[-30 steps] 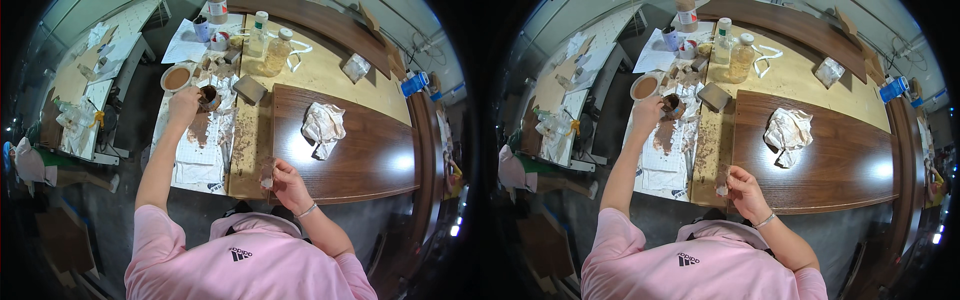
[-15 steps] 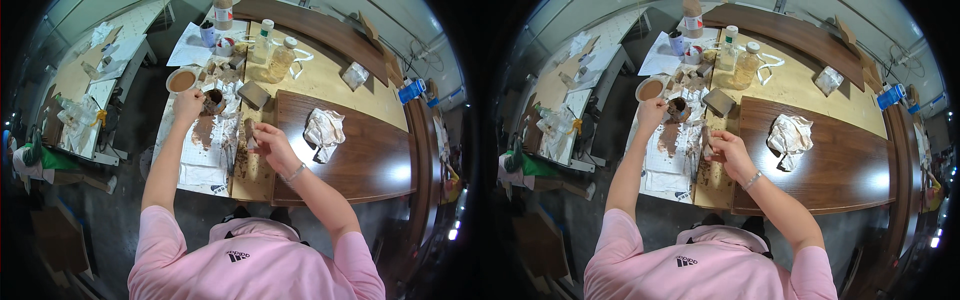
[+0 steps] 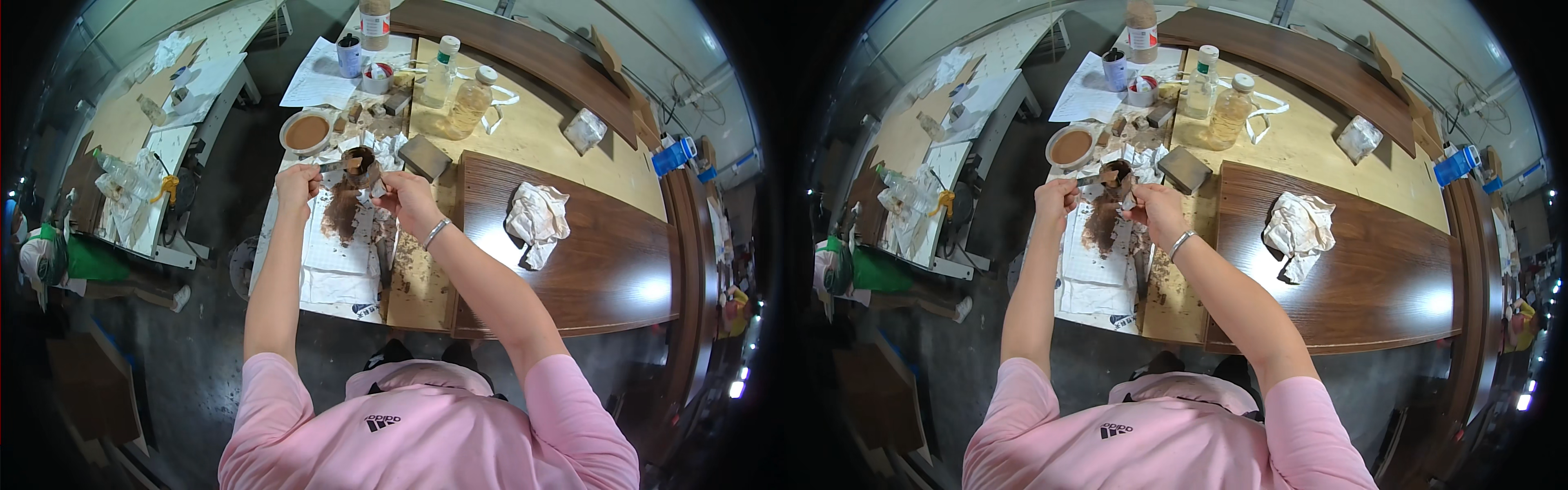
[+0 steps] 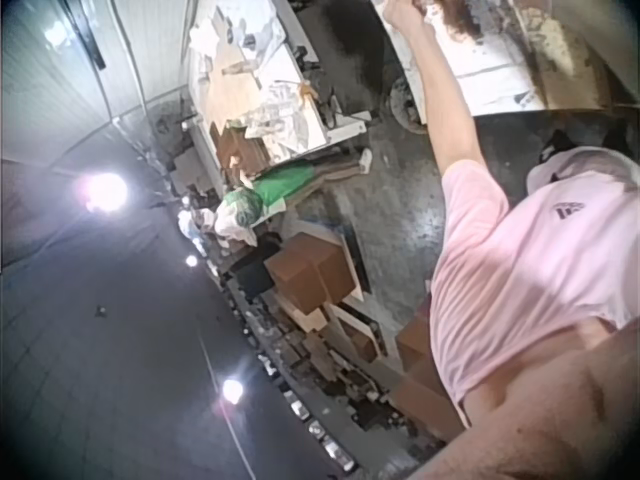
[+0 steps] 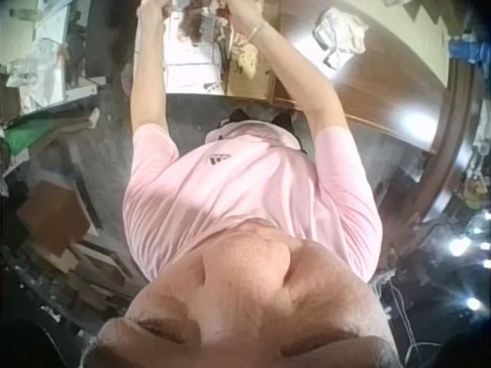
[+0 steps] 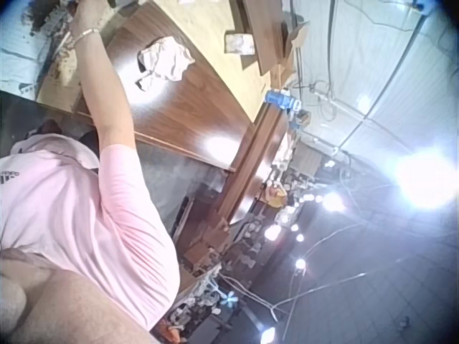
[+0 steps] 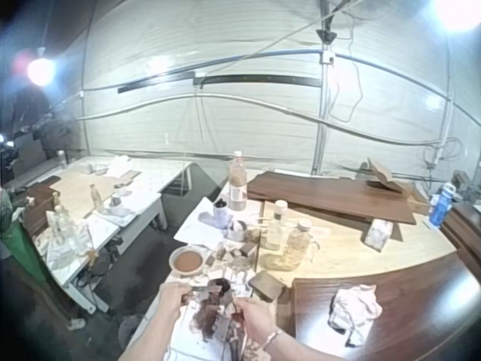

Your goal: The person sands the edges of a wooden panel and wipes the surface with a cloth. The person uses a sanding block on multiple sides and edges of the panel, alternates between sanding and wiping the wood with a white cloth, and occasionally applies a liquid from a container to the cloth or panel.

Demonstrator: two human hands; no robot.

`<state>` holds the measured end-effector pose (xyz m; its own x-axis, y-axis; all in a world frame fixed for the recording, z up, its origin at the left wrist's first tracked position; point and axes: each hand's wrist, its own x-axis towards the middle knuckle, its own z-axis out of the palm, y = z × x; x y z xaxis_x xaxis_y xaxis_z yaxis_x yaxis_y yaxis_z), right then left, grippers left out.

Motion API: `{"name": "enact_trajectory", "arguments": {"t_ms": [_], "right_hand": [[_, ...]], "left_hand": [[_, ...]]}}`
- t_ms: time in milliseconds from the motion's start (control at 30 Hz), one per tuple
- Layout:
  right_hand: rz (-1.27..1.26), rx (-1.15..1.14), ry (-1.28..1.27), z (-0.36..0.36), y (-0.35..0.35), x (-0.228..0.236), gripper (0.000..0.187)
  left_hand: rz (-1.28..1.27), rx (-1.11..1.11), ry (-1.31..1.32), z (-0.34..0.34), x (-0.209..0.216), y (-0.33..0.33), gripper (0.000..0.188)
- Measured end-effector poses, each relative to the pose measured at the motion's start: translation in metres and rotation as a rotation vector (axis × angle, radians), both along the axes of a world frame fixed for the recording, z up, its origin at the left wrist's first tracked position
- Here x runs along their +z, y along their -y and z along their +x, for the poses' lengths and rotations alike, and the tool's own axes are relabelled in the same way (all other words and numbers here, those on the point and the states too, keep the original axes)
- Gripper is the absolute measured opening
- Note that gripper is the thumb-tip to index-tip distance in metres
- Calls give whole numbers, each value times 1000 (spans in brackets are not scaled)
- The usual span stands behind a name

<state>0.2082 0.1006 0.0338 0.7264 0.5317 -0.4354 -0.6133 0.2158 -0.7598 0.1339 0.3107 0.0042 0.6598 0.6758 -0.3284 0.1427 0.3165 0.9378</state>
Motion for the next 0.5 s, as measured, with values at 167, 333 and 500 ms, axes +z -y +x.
{"name": "enact_trajectory", "arguments": {"t_ms": [167,333,500], "right_hand": [[-6,-69,-22,-6,-16,0,15],[20,-105,-22,-4,-17,-4,18],[17,-139,-51,-8,-16,0,18]], "left_hand": [[404,0,195,-19,17,26,8],[981,-15,254,-42,34,64,7],[1275,-17,331,-48,45,69,9]]}}
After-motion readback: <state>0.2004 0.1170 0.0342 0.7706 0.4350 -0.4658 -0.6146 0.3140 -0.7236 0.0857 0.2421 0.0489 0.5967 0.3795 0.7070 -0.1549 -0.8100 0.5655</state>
